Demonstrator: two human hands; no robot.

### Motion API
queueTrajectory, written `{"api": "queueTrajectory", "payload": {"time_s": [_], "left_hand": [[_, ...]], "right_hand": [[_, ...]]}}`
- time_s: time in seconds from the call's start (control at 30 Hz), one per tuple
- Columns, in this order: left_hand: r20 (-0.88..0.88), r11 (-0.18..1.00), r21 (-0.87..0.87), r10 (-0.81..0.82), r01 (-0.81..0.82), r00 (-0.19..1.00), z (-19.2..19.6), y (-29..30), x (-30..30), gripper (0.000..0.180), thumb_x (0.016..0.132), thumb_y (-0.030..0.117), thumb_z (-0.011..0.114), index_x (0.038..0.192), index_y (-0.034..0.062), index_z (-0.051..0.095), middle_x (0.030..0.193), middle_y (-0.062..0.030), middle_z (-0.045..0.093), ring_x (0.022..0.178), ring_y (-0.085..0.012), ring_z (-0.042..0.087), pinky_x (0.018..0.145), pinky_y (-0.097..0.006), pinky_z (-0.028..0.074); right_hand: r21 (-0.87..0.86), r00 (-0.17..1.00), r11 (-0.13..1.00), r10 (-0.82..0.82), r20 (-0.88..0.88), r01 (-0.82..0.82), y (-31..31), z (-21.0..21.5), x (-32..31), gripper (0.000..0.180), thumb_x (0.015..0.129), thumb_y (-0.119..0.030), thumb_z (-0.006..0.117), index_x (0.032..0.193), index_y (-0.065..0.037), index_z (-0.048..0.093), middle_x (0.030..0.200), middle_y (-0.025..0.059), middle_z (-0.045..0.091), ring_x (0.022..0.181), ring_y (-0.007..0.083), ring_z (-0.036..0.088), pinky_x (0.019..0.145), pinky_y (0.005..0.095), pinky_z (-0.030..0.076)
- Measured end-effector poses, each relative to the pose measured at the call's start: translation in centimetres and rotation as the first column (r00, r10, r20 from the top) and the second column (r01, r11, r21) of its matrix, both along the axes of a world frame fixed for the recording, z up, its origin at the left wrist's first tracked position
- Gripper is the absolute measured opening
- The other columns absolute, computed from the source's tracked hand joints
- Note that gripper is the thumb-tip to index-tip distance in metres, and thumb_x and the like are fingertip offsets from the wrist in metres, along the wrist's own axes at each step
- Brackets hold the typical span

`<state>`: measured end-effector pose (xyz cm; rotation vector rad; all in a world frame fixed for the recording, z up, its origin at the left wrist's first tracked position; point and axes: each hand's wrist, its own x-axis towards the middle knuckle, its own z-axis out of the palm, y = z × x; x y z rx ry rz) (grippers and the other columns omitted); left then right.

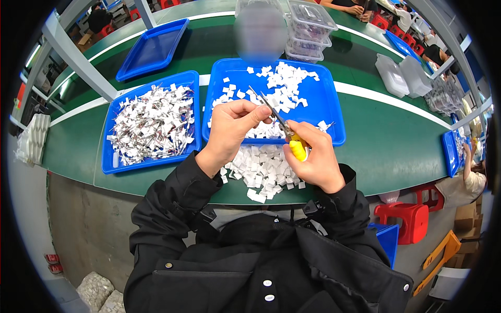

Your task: Using scissors to cut small white strips of material from a larger bundle on a production line.

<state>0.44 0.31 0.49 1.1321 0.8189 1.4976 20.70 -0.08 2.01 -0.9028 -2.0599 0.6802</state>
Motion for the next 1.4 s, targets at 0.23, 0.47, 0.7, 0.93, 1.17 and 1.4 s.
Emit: {"api": "queueTrajectory", "payload": {"time_s": [0.23,0.47,0.7,0.93,1.17,1.4], "left_hand": [[-0.028,1.000,-0.017,-0.024,0.024,0.999,-0.1,-0.2,-0.1,0.015,0.087,0.014,0.074,0.084,-0.0004,0.071,0.081,-0.0066,0.071,0.068,-0.0058,0.054,0.062,-0.023,0.042],[0.717,0.937,-0.118,0.309,-0.328,0.625,3.4,0.3,-5.7,0.029,0.095,0.028,0.062,0.111,0.0038,0.062,0.081,-0.0007,0.059,0.061,-0.0063,0.043,0.057,-0.021,0.038],[-0.769,0.972,0.229,0.147,0.054,0.623,2.5,1.4,1.6,0.013,0.083,0.018,0.072,0.089,0.0069,0.075,0.083,-0.0041,0.069,0.074,-0.0173,0.059,0.065,-0.030,0.044],[-0.950,0.913,0.307,0.276,0.268,0.146,-1.5,4.9,6.4,0.013,0.072,0.017,0.075,0.083,0.0084,0.075,0.074,-0.0073,0.064,0.082,-0.0295,0.058,0.074,-0.041,0.048],[-0.758,0.744,0.638,0.561,0.199,0.332,1.9,3.0,1.2,0.012,0.070,0.002,0.074,0.080,0.0079,0.069,0.079,-0.0043,0.063,0.079,-0.0258,0.056,0.068,-0.037,0.046],[-0.546,0.519,0.838,0.801,0.168,0.246,1.9,0.2,-1.4,0.024,0.065,-0.001,0.075,0.087,0.0085,0.069,0.083,-0.0011,0.064,0.074,-0.0221,0.055,0.066,-0.034,0.044]], "right_hand": [[-0.049,0.995,0.999,-0.011,-0.102,0.006,-0.2,-0.3,-0.2,0.034,0.074,-0.002,0.068,0.107,0.005,0.062,0.082,0.0144,0.063,0.074,0.0263,0.063,0.066,0.0323,0.049],[-0.296,0.699,0.946,-0.122,-0.705,-0.134,2.0,0.4,2.3,0.047,0.085,-0.004,0.063,0.130,0.003,0.053,0.104,0.0078,0.061,0.087,0.0134,0.060,0.077,0.0273,0.050],[-0.222,0.538,0.972,-0.227,-0.812,0.074,2.2,1.0,3.2,0.049,0.087,-0.008,0.060,0.133,0.004,0.049,0.107,0.0107,0.060,0.091,0.0164,0.061,0.082,0.0302,0.051],[-0.283,0.566,0.959,-0.228,-0.792,-0.008,2.1,0.7,2.9,0.050,0.087,-0.008,0.059,0.135,0.003,0.048,0.110,0.0125,0.060,0.091,0.0176,0.061,0.081,0.0311,0.051],[-0.469,0.630,0.800,-0.153,-0.761,-0.373,2.4,0.9,3.6,0.054,0.082,-0.014,0.061,0.132,0.003,0.050,0.117,0.0156,0.059,0.093,0.0199,0.064,0.082,0.0315,0.052],[-0.600,0.808,0.653,0.031,-0.588,-0.462,1.5,1.1,2.4,0.057,0.079,-0.014,0.066,0.132,0.003,0.052,0.130,0.0121,0.055,0.101,0.0215,0.064,0.085,0.0327,0.050]]}}
